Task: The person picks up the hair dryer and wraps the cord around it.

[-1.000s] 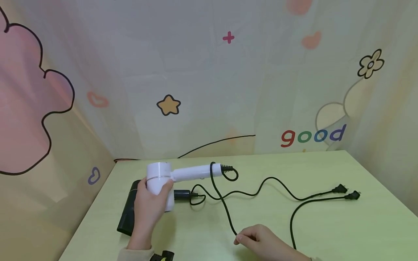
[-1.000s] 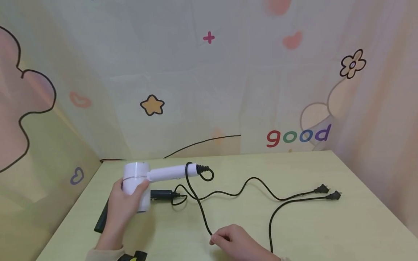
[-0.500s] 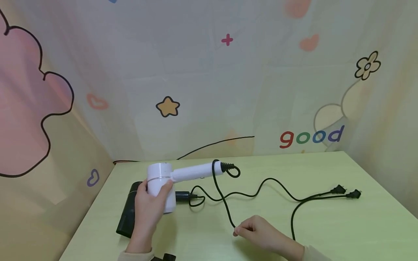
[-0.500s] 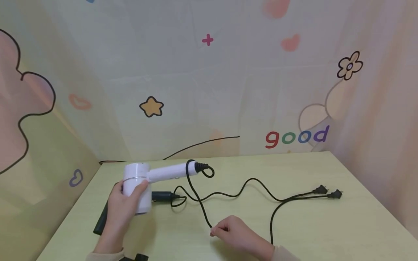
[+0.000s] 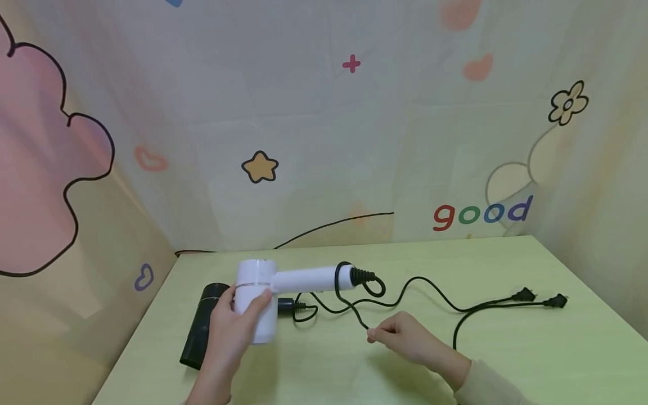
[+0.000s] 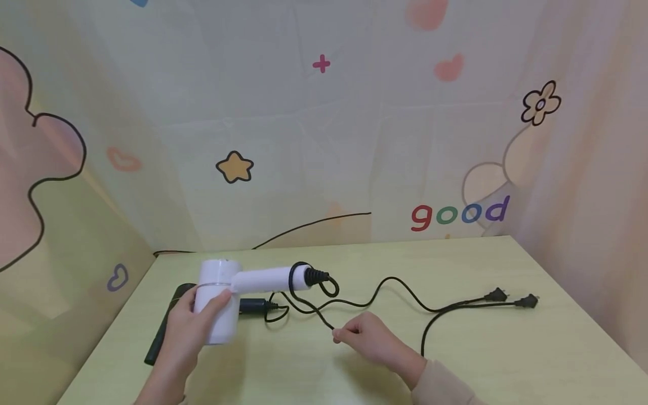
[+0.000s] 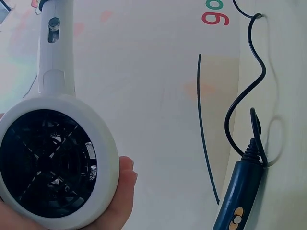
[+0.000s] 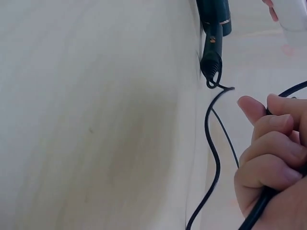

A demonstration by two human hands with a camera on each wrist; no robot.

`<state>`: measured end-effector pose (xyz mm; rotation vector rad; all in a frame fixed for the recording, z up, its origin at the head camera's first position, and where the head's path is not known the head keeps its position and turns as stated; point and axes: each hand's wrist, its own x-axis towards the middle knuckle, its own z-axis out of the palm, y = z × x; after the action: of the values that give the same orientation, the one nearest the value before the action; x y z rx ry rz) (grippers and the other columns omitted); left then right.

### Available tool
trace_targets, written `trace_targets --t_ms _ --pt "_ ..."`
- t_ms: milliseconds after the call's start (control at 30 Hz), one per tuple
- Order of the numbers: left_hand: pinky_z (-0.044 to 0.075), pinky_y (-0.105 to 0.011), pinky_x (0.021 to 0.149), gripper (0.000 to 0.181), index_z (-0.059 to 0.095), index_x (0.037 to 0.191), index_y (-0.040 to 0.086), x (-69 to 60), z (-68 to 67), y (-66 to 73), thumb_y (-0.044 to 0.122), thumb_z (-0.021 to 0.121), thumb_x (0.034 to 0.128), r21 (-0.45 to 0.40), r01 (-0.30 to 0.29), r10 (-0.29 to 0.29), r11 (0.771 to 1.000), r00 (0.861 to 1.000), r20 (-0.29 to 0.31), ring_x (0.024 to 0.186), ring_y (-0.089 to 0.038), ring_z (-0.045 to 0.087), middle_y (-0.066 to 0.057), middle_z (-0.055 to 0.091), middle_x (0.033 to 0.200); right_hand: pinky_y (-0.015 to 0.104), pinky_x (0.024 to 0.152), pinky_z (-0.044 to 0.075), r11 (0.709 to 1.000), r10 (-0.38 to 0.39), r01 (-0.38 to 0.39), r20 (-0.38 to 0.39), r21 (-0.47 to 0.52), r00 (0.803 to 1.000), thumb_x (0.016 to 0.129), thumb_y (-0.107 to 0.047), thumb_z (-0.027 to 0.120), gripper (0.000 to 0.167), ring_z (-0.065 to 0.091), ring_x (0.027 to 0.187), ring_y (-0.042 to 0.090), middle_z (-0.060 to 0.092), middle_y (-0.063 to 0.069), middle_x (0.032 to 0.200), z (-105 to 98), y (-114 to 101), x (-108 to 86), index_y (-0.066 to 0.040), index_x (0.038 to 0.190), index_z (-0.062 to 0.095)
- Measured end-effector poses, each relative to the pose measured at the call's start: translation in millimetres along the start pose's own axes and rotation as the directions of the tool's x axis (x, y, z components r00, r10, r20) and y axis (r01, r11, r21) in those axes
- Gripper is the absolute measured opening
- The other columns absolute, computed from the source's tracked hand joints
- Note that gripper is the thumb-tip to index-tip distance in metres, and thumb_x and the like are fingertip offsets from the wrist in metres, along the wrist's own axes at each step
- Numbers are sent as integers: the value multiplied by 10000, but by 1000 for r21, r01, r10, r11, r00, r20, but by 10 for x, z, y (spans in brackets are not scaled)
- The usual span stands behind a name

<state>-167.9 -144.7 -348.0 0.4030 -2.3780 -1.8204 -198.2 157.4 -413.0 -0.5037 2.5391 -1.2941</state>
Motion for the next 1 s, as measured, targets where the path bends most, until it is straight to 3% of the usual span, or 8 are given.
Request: trace_targets --t_ms 100,233,333,400,433,467,667,1000 --pt "528 -363 724 837 295 1445 64 -23 -11 -3 465 686 823 3 2 -2 1000 1000 8 1064 -325 531 -194 477 1283 242 508 297 999 28 -28 -13 23 1000 926 -315 587 326 230 504 84 284 -75 509 -85 -9 26 -29 908 744" --pt "526 -362 720 819 305 1438 66 -51 -27 -10 442 695 824 10 -10 10 1000 1000 7 1057 -324 533 -196 479 1281 244 497 273 998 44 -42 -34 48 998 939 -284 568 325 227 521 100 452 -61 580 -220 -12 58 -2 931 728" --pt "522 -358 713 810 318 1430 70 -66 -38 -22 431 707 818 18 -25 24 1000 1000 12 1039 -312 543 -195 496 1253 226 463 245 999 38 -35 -62 37 997 946 -227 548 294 217 486 92 494 -34 587 -308 -11 74 2 900 726" --pt "518 -354 710 808 327 1426 73 -72 -45 -33 426 715 812 21 -35 35 999 999 21 1025 -303 551 -194 507 1232 215 434 196 999 45 -43 -86 29 995 940 -189 540 270 195 451 87 418 -46 541 -353 -14 82 -7 861 723" --pt "517 -353 708 806 330 1425 74 -74 -48 -38 423 719 810 21 -40 40 999 999 26 1018 -300 554 -195 510 1223 213 452 228 999 44 -42 -100 17 994 947 -197 534 275 252 472 80 473 -58 591 -370 -18 82 -21 848 720" --pt "516 -351 704 808 330 1425 74 -75 -52 -45 423 720 809 23 -42 42 999 999 31 1013 -297 555 -196 512 1219 219 465 244 998 56 -55 -113 13 992 951 -224 537 281 279 494 87 388 -57 556 -385 -24 83 -40 848 723" --pt "508 -335 696 795 338 1420 94 -74 -70 -93 413 727 804 34 -54 52 998 997 60 984 -275 559 -183 524 1202 210 440 257 987 148 -137 -139 84 979 959 -347 530 335 291 500 98 304 -59 538 -460 -73 83 -68 881 697" --pt "500 -315 694 700 429 1357 124 -64 -78 -164 346 760 783 64 -117 109 991 988 113 924 -229 585 -143 569 1166 191 404 209 981 106 -77 -157 178 982 968 -349 514 383 212 423 68 272 -74 502 -617 -186 35 4 954 660"
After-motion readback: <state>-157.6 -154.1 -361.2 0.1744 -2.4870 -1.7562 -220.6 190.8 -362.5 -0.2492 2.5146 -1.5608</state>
